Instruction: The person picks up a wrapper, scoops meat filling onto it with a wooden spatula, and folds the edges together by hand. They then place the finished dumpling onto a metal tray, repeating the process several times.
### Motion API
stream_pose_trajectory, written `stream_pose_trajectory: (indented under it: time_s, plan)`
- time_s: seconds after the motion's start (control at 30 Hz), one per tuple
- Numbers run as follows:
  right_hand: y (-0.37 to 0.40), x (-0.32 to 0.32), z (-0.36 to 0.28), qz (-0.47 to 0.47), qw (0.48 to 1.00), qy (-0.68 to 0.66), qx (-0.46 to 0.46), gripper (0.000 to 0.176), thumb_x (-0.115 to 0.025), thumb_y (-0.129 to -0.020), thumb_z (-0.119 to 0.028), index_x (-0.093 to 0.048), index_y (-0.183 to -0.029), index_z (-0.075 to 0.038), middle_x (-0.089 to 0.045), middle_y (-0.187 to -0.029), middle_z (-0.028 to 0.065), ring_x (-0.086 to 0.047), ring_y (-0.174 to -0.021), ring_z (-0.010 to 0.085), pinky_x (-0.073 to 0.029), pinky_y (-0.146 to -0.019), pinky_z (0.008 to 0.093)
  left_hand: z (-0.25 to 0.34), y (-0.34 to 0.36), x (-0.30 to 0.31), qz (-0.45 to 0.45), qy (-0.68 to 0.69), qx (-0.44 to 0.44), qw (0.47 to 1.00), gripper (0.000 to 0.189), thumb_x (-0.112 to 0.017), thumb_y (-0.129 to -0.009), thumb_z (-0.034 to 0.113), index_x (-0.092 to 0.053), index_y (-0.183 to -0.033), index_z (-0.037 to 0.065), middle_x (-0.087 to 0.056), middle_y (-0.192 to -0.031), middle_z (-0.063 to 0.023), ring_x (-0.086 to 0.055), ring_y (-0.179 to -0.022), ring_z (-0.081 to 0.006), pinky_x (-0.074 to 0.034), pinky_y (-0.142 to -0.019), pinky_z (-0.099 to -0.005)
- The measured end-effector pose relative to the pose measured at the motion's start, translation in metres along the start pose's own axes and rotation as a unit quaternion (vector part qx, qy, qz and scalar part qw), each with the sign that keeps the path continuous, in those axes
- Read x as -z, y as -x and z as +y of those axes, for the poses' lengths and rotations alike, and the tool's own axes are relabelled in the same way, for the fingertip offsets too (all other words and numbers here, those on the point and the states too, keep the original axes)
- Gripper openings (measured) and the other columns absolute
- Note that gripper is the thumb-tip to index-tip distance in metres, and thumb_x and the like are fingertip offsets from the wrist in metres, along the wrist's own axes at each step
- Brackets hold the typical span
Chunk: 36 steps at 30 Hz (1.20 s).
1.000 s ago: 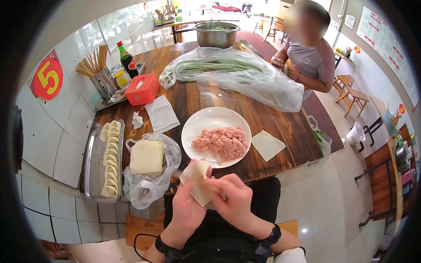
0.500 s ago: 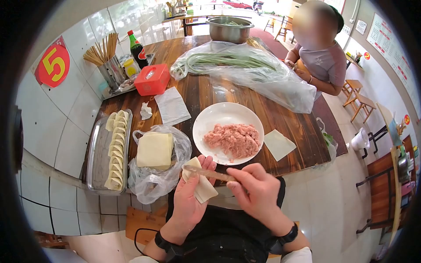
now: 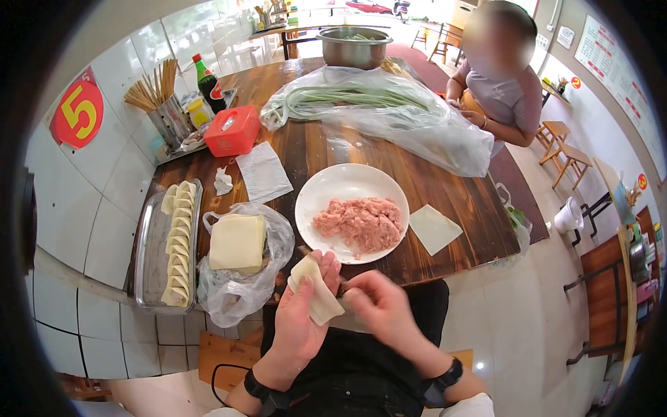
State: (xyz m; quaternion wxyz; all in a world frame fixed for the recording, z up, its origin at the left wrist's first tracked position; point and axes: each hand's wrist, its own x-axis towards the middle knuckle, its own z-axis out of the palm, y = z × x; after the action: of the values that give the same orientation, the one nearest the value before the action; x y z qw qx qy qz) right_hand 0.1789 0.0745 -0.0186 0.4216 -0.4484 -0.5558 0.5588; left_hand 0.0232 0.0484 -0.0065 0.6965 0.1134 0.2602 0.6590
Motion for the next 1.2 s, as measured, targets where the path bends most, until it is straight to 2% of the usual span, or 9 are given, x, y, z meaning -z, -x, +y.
stream_pose_trajectory:
  time_s: [0.2,0.23,0.4,0.47,0.57,0.63,0.73,1.03,1.2]
  plan:
    - [0.009,-0.026,0.0,0.018,0.997,-0.06,-0.053,0.021,-0.077,-0.086,-0.01,-0.06,-0.096,-0.003,-0.058,-0.081,-0.0048,-0.049,-0.071,0.001,-0.041,-0.063,0.0186,-0.004,0.001,0.004,0.009,0.019,-0.051,0.998,0.032,-0.043,-0.107,0.018,-0.044,-0.135,0.002,-0.055,-0.134,-0.0124,-0.051,-0.128,-0.0265,-0.038,-0.116,-0.0423]
    - [0.008,-0.026,-0.006,0.037,0.996,-0.078,-0.025,0.017,-0.075,-0.088,-0.007,-0.062,-0.097,-0.002,-0.059,-0.08,-0.0048,-0.05,-0.071,0.0008,-0.041,-0.063,0.0188,-0.002,0.0,0.003,-0.016,0.059,-0.053,0.997,0.02,-0.044,-0.107,0.018,-0.049,-0.12,0.004,-0.057,-0.117,-0.009,-0.054,-0.118,-0.0244,-0.04,-0.112,-0.0425]
    - [-0.002,-0.024,-0.01,0.063,0.993,-0.091,0.044,0.014,-0.071,-0.092,-0.004,-0.065,-0.104,0.0,-0.062,-0.083,-0.0033,-0.053,-0.074,0.0013,-0.044,-0.064,0.0203,-0.005,0.001,0.006,-0.001,0.03,-0.072,0.997,0.015,-0.046,-0.107,0.019,-0.052,-0.112,0.006,-0.057,-0.108,-0.0058,-0.055,-0.11,-0.0215,-0.042,-0.106,-0.0408]
    - [-0.01,-0.018,-0.013,0.036,0.995,0.021,0.093,0.011,-0.07,-0.091,-0.003,-0.068,-0.101,-0.002,-0.061,-0.08,-0.0011,-0.055,-0.073,0.0036,-0.045,-0.062,0.0218,-0.006,-0.001,0.006,0.017,-0.019,-0.084,0.996,0.014,-0.047,-0.106,0.019,-0.053,-0.111,0.007,-0.058,-0.108,-0.0054,-0.055,-0.109,-0.0208,-0.042,-0.105,-0.0394]
    - [-0.018,-0.006,-0.041,-0.019,0.967,0.2,0.157,0.01,-0.073,-0.085,-0.001,-0.07,-0.094,-0.002,-0.063,-0.08,0.0036,-0.063,-0.075,0.01,-0.049,-0.064,0.0251,-0.002,-0.004,0.011,0.029,-0.254,-0.162,0.953,0.017,-0.049,-0.107,0.02,-0.055,-0.108,0.004,-0.059,-0.1,-0.0042,-0.059,-0.1,-0.0199,-0.046,-0.093,-0.0348]
    - [-0.022,-0.001,-0.052,-0.035,0.944,0.265,0.195,0.009,-0.073,-0.083,-0.004,-0.069,-0.091,-0.005,-0.062,-0.079,0.0051,-0.063,-0.07,0.0166,-0.05,-0.061,0.0284,0.004,-0.004,0.014,0.02,-0.539,-0.218,0.814,0.013,-0.052,-0.104,0.014,-0.058,-0.104,0.002,-0.061,-0.098,-0.0088,-0.062,-0.093,-0.0238,-0.048,-0.084,-0.0362]
    - [-0.023,-0.001,-0.06,-0.05,0.897,0.364,0.247,0.009,-0.072,-0.081,-0.009,-0.066,-0.087,-0.009,-0.061,-0.079,0.006,-0.064,-0.065,0.0257,-0.051,-0.056,0.0336,0.005,-0.005,0.013,-0.01,-0.599,-0.27,0.754,0.01,-0.056,-0.098,0.008,-0.062,-0.1,0.001,-0.063,-0.097,-0.0121,-0.062,-0.091,-0.0289,-0.048,-0.077,-0.0383]
    - [-0.031,-0.011,-0.066,-0.003,0.844,0.436,0.312,0.016,-0.074,-0.079,-0.012,-0.064,-0.091,-0.015,-0.061,-0.078,0.0015,-0.065,-0.063,0.0246,-0.05,-0.051,0.0341,0.015,-0.001,0.003,-0.047,-0.636,-0.331,0.695,0.021,-0.061,-0.091,0.002,-0.068,-0.111,0.005,-0.068,-0.114,-0.0102,-0.061,-0.107,-0.0314,-0.039,-0.106,-0.0529]
    - [-0.033,-0.017,-0.051,0.046,0.849,0.383,0.362,0.012,-0.075,-0.077,-0.012,-0.065,-0.083,-0.015,-0.062,-0.078,-0.001,-0.065,-0.062,0.0231,-0.05,-0.051,0.0329,0.017,-0.004,0.007,-0.055,-0.625,-0.331,0.705,0.029,-0.061,-0.09,0.0,-0.068,-0.117,0.003,-0.066,-0.122,-0.0133,-0.06,-0.113,-0.032,-0.042,-0.105,-0.0459]
